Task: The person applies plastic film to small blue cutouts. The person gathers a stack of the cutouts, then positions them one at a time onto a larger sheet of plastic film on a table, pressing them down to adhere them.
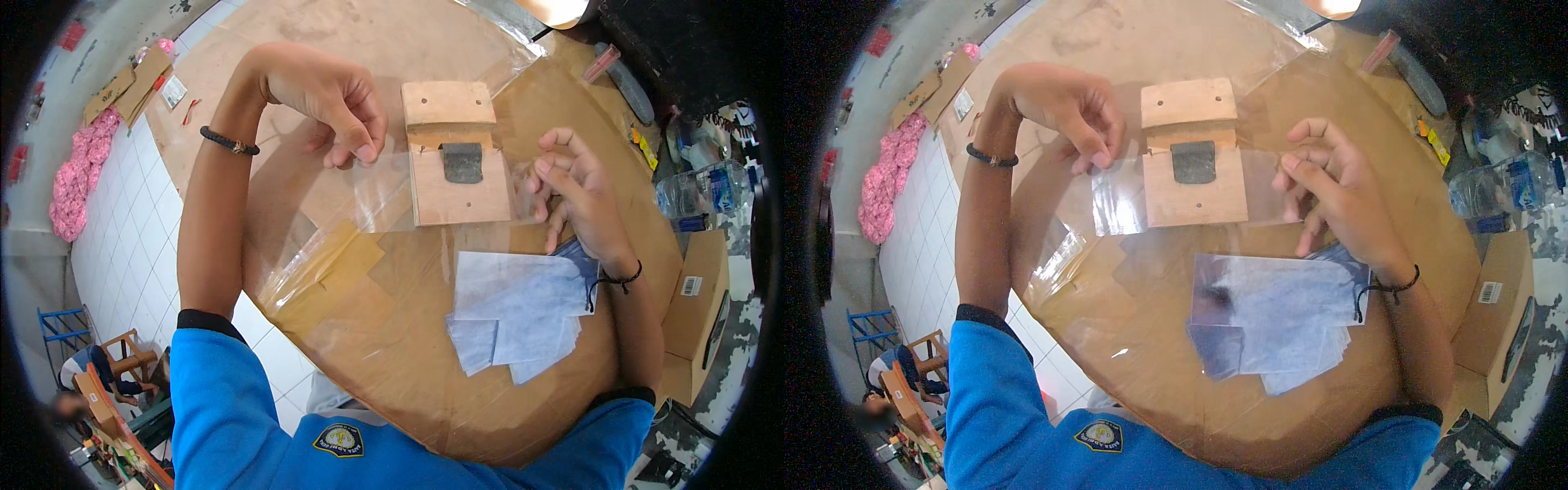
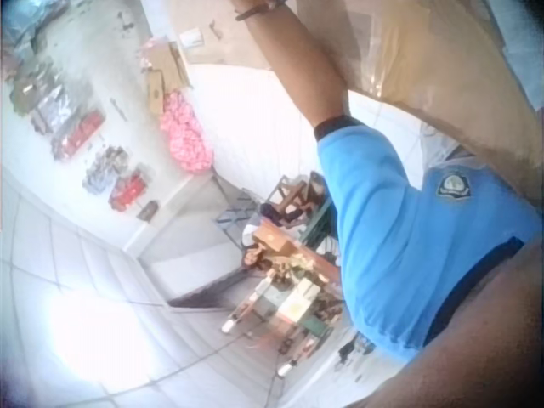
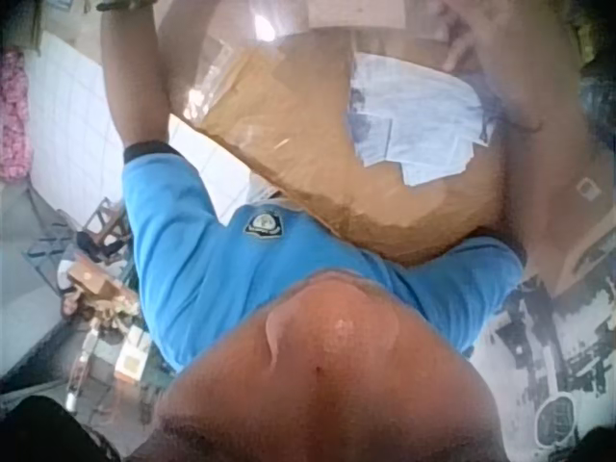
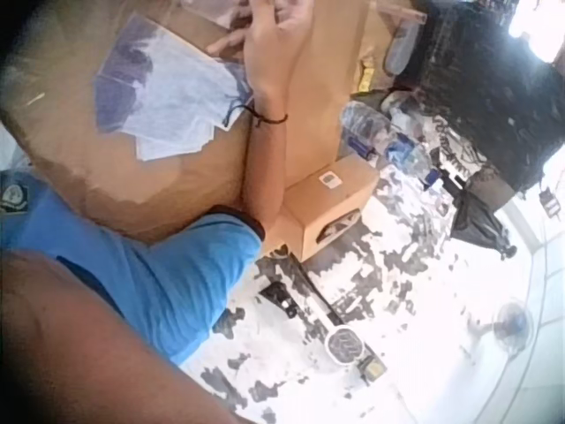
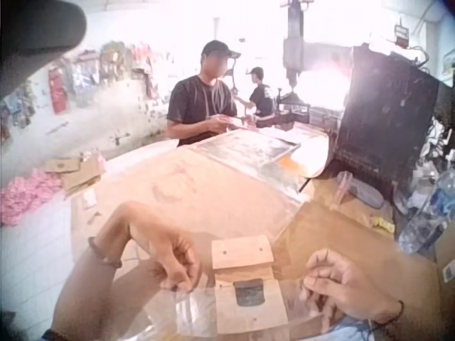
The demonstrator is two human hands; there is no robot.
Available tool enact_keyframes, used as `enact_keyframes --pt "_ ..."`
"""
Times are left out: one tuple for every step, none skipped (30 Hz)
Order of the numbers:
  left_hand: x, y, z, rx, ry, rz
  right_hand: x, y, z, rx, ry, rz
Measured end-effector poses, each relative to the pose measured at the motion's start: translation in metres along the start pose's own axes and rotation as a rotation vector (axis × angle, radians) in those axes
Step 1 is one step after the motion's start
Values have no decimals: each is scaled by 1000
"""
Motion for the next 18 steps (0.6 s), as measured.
enact_keyframes --pt "0 0 0 8 6 4 -1 0 -1 12 -3 -1" --pt "0 0 1 11 12 4 -2 0 -2 16 -5 3" --pt "-2 -1 1 16 14 2 -1 0 -2 16 -7 11" --pt "-2 -1 1 22 15 0 -1 0 -1 15 -10 20" --pt "-2 -1 0 21 9 -6 -1 0 0 15 -18 21" --pt "-2 -1 1 14 6 -11 0 0 -1 20 -21 20" --pt "-1 -1 1 8 4 -16 0 -1 -1 25 -24 20" --pt "0 -1 2 7 0 -11 0 -1 -2 32 -24 18" --pt "1 -1 1 9 -6 -9 0 0 -2 35 -24 18" --pt "1 -1 1 11 -13 -7 0 0 -2 38 -24 18" --pt "1 -1 1 11 -10 -7 0 1 -1 37 -26 20" --pt "0 -1 1 12 -8 -7 0 1 -1 36 -27 22" --pt "0 -1 1 13 -5 -8 0 1 -2 36 -29 24" --pt "-2 -1 1 12 -1 -17 1 1 -2 32 -27 23" --pt "-3 -2 2 11 3 -25 1 1 -1 28 -27 22" --pt "-4 -2 2 10 7 -34 1 1 -1 25 -26 22" --pt "-4 -2 2 11 2 -31 1 1 -2 23 -26 20" --pt "-4 -2 2 14 -3 -29 1 0 -2 20 -28 19"
Point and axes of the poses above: each hand's wrist, its own z-axis towards the middle knuckle, its own y-axis out of the palm, x = y × z, the point moved 2 cm from there along z, towards the middle knuckle, and after that the axes turned 12 degrees about -z, right-handed, at the moved point
